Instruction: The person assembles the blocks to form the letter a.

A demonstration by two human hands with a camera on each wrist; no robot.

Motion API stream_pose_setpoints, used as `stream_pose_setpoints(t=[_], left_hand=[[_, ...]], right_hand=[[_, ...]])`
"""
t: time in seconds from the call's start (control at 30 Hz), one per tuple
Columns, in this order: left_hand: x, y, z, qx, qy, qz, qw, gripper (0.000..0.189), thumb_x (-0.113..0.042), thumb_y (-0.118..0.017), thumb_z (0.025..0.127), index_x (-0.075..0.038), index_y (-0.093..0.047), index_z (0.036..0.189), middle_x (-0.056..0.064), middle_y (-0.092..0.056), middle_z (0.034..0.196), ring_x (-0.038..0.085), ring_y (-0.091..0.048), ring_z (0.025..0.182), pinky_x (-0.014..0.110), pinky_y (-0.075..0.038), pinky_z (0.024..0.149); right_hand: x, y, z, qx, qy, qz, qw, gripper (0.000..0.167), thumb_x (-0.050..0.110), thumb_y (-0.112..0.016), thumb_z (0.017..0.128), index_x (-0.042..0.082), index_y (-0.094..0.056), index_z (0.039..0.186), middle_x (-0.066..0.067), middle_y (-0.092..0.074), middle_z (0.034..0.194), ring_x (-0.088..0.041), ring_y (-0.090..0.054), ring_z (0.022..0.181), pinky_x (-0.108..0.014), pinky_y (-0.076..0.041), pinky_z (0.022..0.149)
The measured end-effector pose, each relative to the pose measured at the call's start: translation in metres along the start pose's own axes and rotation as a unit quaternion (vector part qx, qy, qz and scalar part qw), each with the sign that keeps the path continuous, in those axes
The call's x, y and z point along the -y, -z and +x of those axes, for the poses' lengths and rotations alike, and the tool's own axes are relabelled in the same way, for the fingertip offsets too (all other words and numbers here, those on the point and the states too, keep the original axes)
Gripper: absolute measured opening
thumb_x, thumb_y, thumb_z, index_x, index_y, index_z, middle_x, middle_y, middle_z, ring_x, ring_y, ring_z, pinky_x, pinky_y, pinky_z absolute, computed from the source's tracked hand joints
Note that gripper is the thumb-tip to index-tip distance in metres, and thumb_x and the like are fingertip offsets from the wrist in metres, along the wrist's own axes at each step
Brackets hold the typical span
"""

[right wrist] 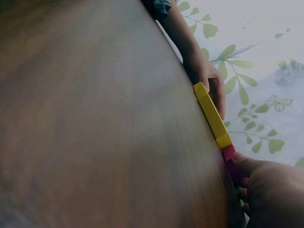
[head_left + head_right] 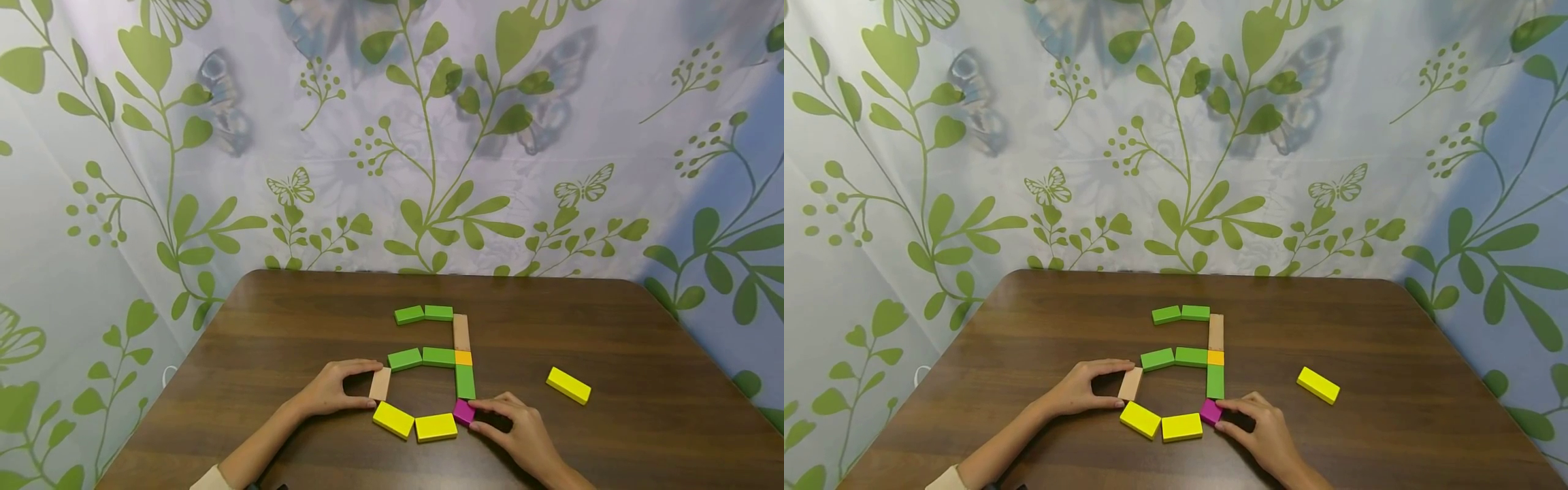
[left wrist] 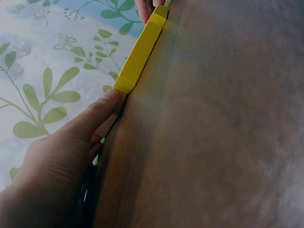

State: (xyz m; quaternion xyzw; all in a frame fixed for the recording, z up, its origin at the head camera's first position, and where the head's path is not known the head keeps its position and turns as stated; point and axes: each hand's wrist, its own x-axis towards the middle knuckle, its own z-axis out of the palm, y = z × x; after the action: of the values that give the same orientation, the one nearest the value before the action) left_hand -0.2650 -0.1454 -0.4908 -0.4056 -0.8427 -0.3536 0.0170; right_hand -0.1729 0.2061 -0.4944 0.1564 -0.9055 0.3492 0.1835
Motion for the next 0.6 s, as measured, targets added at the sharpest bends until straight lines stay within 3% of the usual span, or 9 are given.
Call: stream_pose_setpoints(t=[0.27,0.6], left_hand=[[-0.0001,-0.0002,-0.0003,0.000,-0.003,0.000,1.0000,0.062,-0.047,-0.069,0.078,-0.017,-0.054,0.131,-0.009,-0.051,0.130,0.013,-0.048,0.119,0.040,-0.042,0.095],[0.0014,-0.0001,-0.0001,-0.001,-0.004,-0.002,1.0000,0.062,-0.047,-0.069,0.078,-0.017,-0.054,0.131,-0.010,-0.051,0.130,0.013,-0.048,0.120,0.039,-0.041,0.096]], right_hand=[[-0.0021,0.0015,-0.0020,-0.022,0.036,0.014,0.9990,0.029,0.029,-0.081,0.068,0.029,-0.072,0.097,0.021,-0.059,0.084,-0.001,-0.055,0.074,-0.020,-0.049,0.067],[0.0052,0.0002,0.0026,-0.048,0.109,0.037,0.9922,0.028,0.021,-0.078,0.074,0.021,-0.071,0.101,0.012,-0.065,0.099,-0.003,-0.051,0.089,-0.011,-0.043,0.079]])
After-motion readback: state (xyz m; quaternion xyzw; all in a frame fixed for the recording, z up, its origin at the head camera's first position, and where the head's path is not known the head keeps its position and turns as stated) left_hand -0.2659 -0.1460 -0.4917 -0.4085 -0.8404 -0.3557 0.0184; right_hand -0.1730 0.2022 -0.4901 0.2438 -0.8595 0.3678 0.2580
